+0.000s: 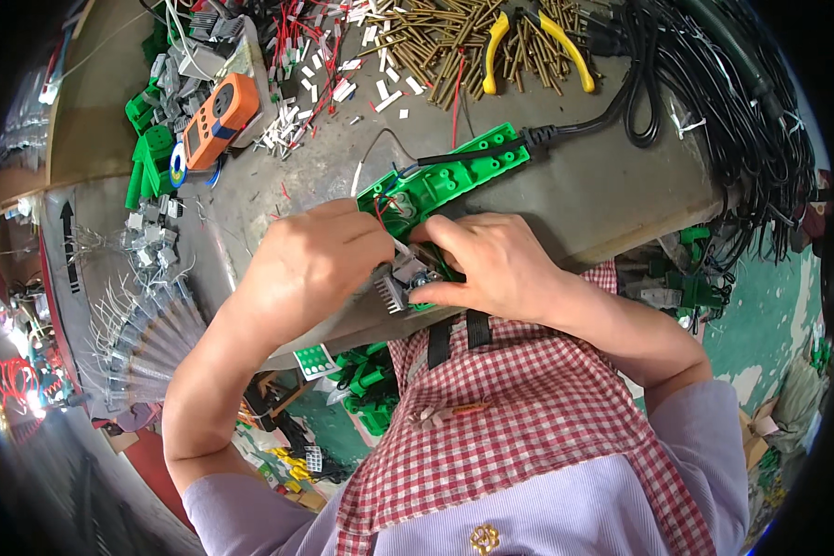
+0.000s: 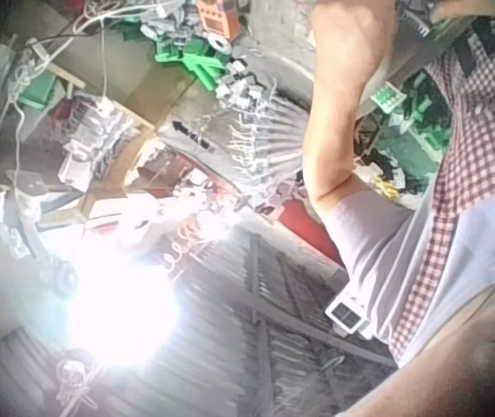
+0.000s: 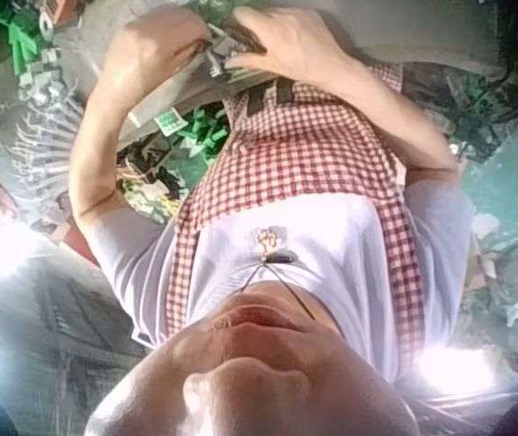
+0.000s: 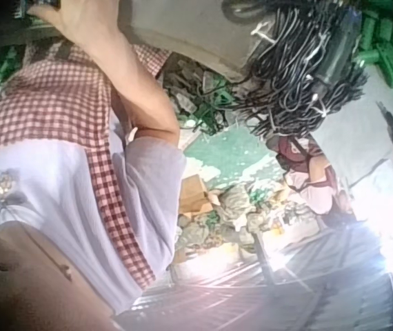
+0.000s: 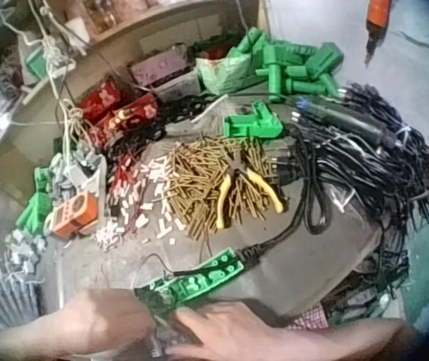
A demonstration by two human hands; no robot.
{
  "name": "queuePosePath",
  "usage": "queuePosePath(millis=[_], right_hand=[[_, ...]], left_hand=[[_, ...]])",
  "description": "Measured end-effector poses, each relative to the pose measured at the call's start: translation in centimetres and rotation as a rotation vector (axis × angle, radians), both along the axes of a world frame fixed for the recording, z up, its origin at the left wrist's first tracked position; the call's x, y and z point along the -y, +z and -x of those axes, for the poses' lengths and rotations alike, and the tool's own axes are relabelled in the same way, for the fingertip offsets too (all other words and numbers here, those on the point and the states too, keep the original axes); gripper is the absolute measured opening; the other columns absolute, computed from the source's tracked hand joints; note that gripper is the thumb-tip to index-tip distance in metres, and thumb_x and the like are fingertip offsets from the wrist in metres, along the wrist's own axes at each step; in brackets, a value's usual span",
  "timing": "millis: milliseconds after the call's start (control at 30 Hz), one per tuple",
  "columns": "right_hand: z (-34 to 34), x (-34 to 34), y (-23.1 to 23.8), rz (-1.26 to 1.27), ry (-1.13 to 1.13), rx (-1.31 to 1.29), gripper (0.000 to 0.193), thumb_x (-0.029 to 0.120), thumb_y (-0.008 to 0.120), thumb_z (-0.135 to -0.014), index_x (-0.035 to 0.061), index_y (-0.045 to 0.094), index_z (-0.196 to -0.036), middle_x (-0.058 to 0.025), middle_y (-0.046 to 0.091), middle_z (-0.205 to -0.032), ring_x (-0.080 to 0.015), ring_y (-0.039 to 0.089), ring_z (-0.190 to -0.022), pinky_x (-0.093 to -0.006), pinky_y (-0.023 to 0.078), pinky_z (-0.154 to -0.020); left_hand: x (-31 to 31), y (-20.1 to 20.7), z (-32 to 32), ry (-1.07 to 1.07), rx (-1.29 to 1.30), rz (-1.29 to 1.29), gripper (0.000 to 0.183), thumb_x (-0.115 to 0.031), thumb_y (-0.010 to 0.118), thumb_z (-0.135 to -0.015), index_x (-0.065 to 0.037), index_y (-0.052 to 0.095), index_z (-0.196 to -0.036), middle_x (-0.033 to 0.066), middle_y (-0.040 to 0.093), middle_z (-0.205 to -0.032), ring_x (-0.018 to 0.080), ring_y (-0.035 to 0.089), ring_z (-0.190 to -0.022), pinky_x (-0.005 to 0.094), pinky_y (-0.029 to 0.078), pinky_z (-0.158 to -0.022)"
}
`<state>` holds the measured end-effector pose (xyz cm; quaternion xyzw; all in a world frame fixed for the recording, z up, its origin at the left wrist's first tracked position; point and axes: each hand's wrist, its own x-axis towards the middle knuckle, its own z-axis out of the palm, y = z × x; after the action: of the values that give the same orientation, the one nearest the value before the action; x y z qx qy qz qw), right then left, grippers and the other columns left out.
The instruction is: Assembling the internal components, wiring, and housing of a green electronic device using a soldering iron and electric screwdriver.
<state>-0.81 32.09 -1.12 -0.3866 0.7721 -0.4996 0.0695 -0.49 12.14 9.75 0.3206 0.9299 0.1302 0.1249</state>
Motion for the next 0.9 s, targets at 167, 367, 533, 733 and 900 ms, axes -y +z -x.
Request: queuePosePath(millis=[167,367,533,733,900], right_hand=[[-0.1,0.0,0.0,-0.019,0.020,0.007,0.050,0.038,0.076,-0.070,0.0047,0.054,-0.101,-0.0072,0.054,-0.065,-0.0267,0.058,-0.061,-0.0378,0.044,-0.057],[-0.2,-0.2,-0.1,0.015,0.035,0.039,0.049,0.038,0.075,-0.071,0.0052,0.053,-0.101,-0.0071,0.055,-0.065,-0.0271,0.059,-0.062,-0.0380,0.044,-0.058],[-0.1,0.0,-0.5,0.038,0.031,-0.051,0.051,0.041,0.074,-0.071,0.0051,0.053,-0.101,-0.0068,0.055,-0.065,-0.0267,0.059,-0.063,-0.0374,0.045,-0.059],[-0.1,-0.4,-0.3,0.037,0.039,-0.004,0.052,0.042,0.073,-0.071,0.0048,0.053,-0.101,-0.0075,0.057,-0.067,-0.0275,0.060,-0.064,-0.0376,0.045,-0.061],[0.0,-0.6,-0.1,0.053,0.052,-0.042,0.050,0.040,0.073,-0.071,0.0050,0.050,-0.099,-0.0089,0.058,-0.068,-0.0288,0.061,-0.065,-0.0387,0.046,-0.061]], left_hand=[[1.2,-1.6,-0.8,0.040,0.017,-0.113,0.014,-0.005,0.067,-0.067,-0.006,0.065,-0.081,0.0054,0.065,-0.080,0.0247,0.063,-0.075,0.0353,0.051,-0.065],[0.8,-0.8,-0.6,0.220,0.140,-0.181,0.013,-0.004,0.067,-0.071,-0.006,0.066,-0.084,0.0069,0.066,-0.080,0.0255,0.064,-0.074,0.0335,0.052,-0.066],[1.1,-1.7,-1.4,0.298,0.296,-0.213,0.014,-0.004,0.067,-0.072,-0.005,0.066,-0.086,0.0073,0.066,-0.079,0.0246,0.065,-0.071,0.0329,0.051,-0.065],[-0.2,-0.5,-1.3,0.385,0.256,-0.175,0.014,-0.004,0.067,-0.074,-0.006,0.065,-0.088,0.0068,0.064,-0.071,0.0208,0.060,-0.059,0.0312,0.048,-0.058],[-0.8,-0.5,-1.7,0.609,0.458,-0.080,0.017,-0.008,0.070,-0.074,-0.006,0.061,-0.088,0.0057,0.057,-0.062,0.0163,0.051,-0.049,0.0284,0.044,-0.053]])
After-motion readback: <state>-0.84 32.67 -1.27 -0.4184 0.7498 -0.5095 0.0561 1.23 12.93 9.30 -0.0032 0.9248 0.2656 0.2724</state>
